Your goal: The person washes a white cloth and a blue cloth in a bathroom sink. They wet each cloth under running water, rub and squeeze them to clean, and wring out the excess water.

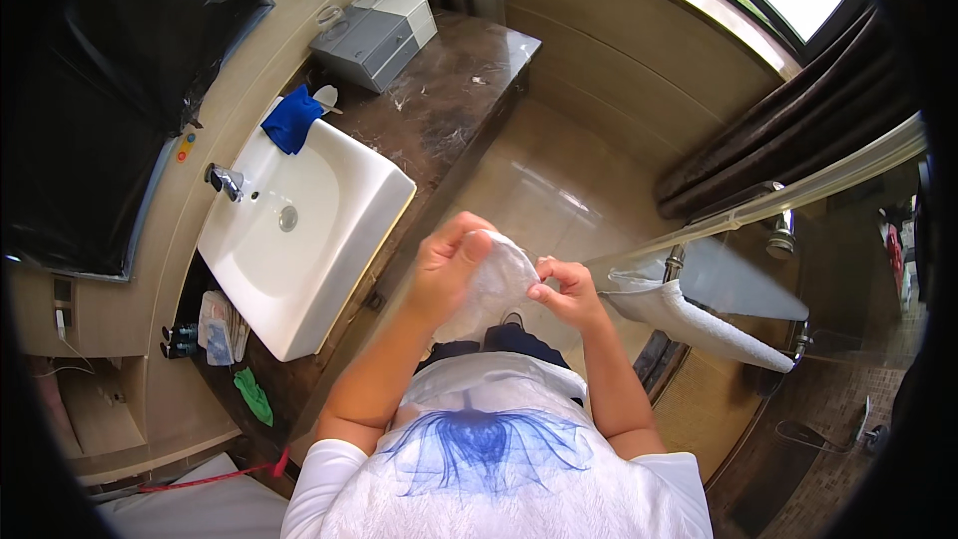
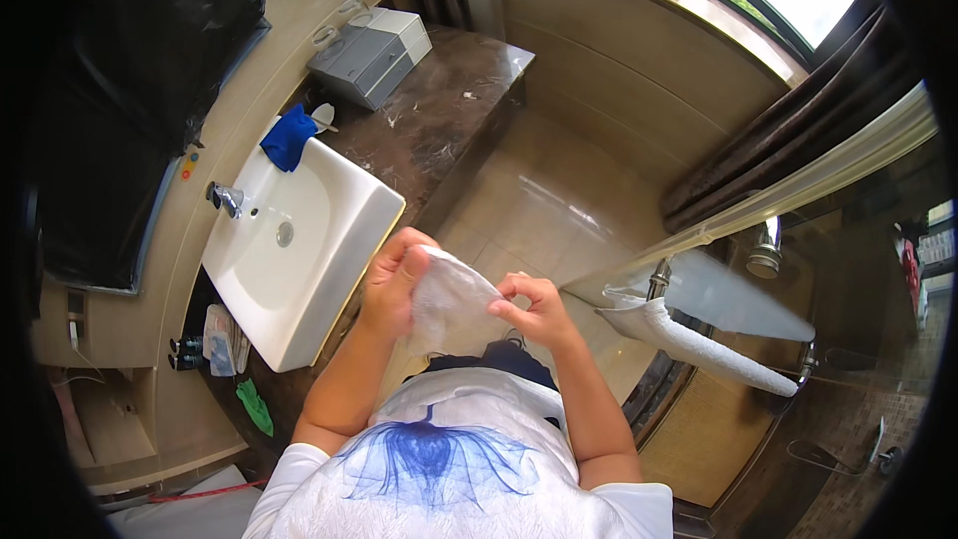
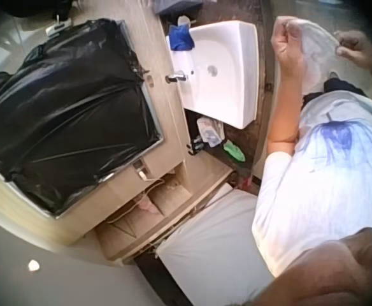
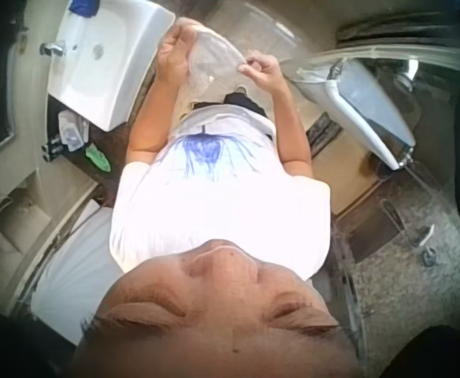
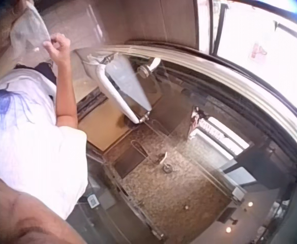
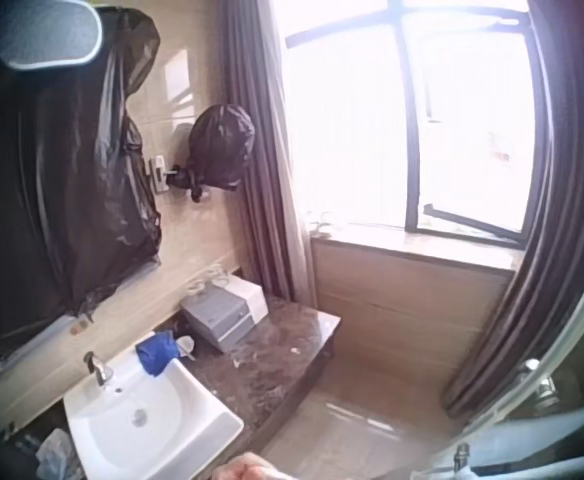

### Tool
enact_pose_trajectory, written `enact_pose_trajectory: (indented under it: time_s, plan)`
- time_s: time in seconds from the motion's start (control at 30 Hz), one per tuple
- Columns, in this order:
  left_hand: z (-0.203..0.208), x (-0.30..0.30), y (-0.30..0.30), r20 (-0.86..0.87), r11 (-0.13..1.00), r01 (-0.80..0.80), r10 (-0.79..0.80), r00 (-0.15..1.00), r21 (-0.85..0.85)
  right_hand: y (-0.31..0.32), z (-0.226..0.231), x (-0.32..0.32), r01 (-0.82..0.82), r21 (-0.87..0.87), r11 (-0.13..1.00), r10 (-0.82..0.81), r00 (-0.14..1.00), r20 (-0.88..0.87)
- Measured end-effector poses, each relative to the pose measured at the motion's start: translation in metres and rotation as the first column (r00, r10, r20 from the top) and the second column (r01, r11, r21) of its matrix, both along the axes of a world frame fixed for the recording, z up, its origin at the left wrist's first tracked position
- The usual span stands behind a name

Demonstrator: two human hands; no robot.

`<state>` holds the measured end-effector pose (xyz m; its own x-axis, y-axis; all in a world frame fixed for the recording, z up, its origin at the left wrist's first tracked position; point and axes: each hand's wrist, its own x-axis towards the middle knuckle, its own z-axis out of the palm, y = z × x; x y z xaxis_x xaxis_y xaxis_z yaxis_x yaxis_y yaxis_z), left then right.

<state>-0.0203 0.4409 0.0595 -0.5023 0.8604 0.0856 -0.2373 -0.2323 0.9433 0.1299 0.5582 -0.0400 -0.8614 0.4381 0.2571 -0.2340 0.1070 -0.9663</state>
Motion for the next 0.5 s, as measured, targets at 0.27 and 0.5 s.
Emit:
enact_pose_trajectory:
  time_s: [0.27, 0.5]
  plan:
    - [0.025, -0.025, -0.017, 0.194, 0.951, -0.298, 0.278, 0.941, 0.085, 0.009, -0.009, 0.018, 0.035, 0.029, 0.999, -0.038, 0.993, 0.115]
    - [0.026, -0.043, -0.033, 0.255, 0.872, -0.485, 0.456, 0.853, 0.065, 0.024, 0.008, 0.025, 0.107, -0.272, 0.956, -0.129, 0.99, -0.063]
